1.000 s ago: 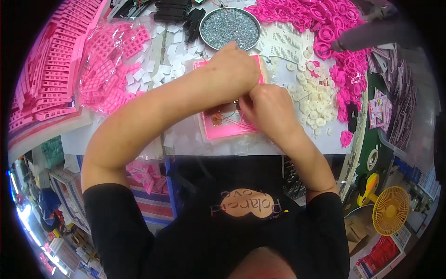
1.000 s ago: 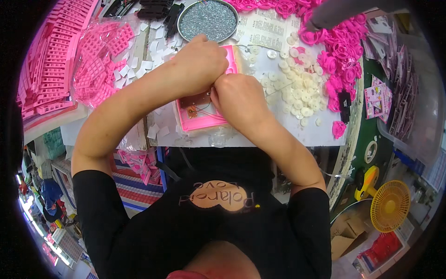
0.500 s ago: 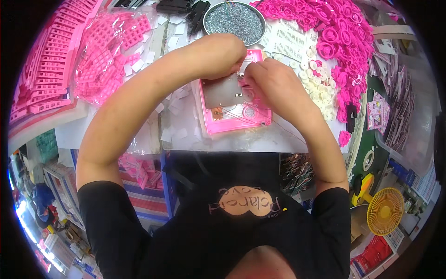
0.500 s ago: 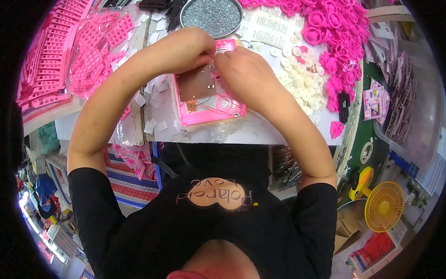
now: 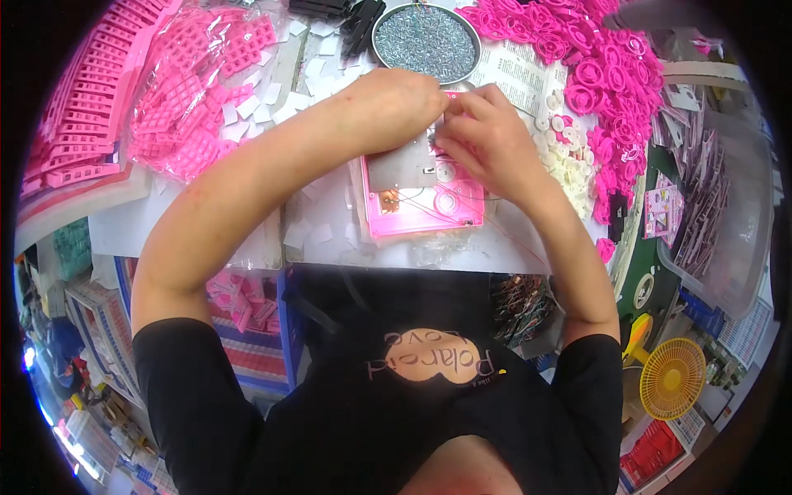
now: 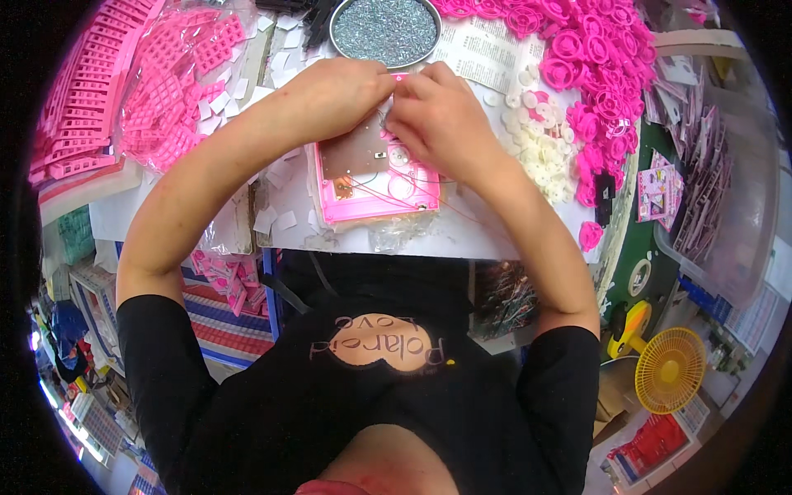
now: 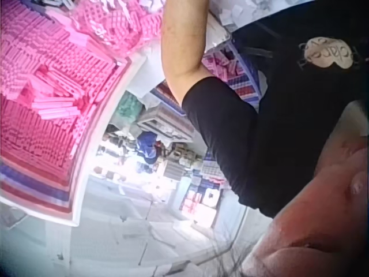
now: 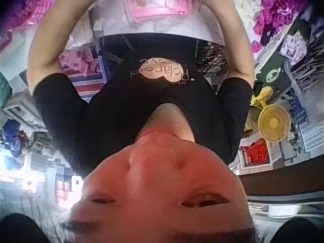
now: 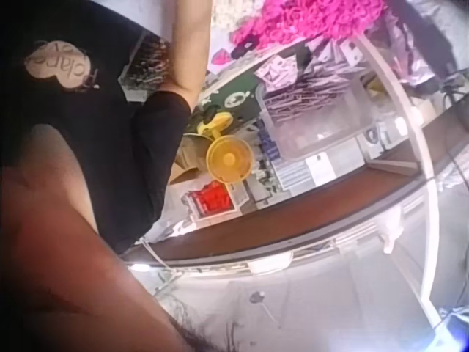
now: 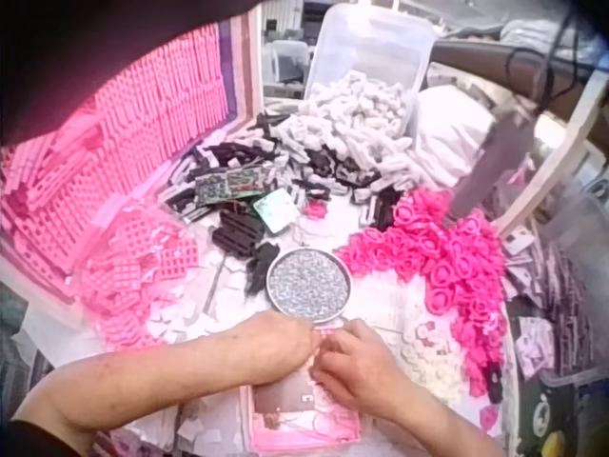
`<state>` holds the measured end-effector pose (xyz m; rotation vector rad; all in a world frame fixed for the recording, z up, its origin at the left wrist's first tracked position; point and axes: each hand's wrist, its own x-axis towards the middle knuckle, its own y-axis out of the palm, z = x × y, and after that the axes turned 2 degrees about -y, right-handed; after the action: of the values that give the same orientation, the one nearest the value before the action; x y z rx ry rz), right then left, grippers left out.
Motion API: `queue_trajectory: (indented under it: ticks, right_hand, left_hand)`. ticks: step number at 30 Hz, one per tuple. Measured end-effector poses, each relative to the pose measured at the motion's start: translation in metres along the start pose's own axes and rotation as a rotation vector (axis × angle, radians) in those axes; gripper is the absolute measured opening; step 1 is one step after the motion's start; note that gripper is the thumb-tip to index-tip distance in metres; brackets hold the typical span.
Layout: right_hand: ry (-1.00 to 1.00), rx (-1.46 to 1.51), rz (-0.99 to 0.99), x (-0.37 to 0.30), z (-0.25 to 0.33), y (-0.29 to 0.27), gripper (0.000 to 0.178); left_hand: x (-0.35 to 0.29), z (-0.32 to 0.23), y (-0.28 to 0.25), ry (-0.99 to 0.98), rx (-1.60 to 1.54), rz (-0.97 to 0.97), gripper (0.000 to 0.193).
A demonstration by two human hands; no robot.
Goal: Assembling the internal electronic components and housing for a pink toy piggy bank using a glue gun.
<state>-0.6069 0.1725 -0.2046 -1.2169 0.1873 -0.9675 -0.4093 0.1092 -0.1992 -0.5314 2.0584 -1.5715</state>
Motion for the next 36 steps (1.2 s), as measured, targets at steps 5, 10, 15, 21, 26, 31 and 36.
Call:
queue_trajectory:
  ticks: [5,10,15,21,26,31,36]
  right_hand:
    - [-0.13,0.004,0.081,-0.009,0.0,-0.017,0.017]
    - [-0.075,0.074,0.198,0.0,-0.007,-0.02,0.017]
    - [0.07,0.164,0.086,-0.012,-0.001,-0.011,0.02]
    - [0.088,-0.149,-0.067,-0.012,0.034,0.01,0.022]
    - [0.108,-0.103,0.01,-0.005,0.029,0.002,0.02]
    - [0.2,0.112,-0.08,0.009,0.016,-0.009,0.018]
    - [0.278,0.125,-0.124,0.032,0.005,0.002,0.017]
  left_hand:
    - [-0.004,0.001,0.005,0.01,-0.068,-0.095,0.015]
    - [-0.008,0.007,0.008,0.049,-0.184,-0.197,0.016]
    - [-0.028,0.015,0.004,-0.107,-0.507,-0.552,0.02]
    - [-0.053,0.034,0.008,-0.539,-0.35,-0.57,0.033]
    - [-0.048,0.019,0.018,-0.529,-0.596,-0.563,0.031]
    - [-0.045,0.005,0.027,-0.478,-0.297,-0.66,0.02]
    - [-0.032,0.005,0.028,-0.452,-0.578,-0.694,0.017]
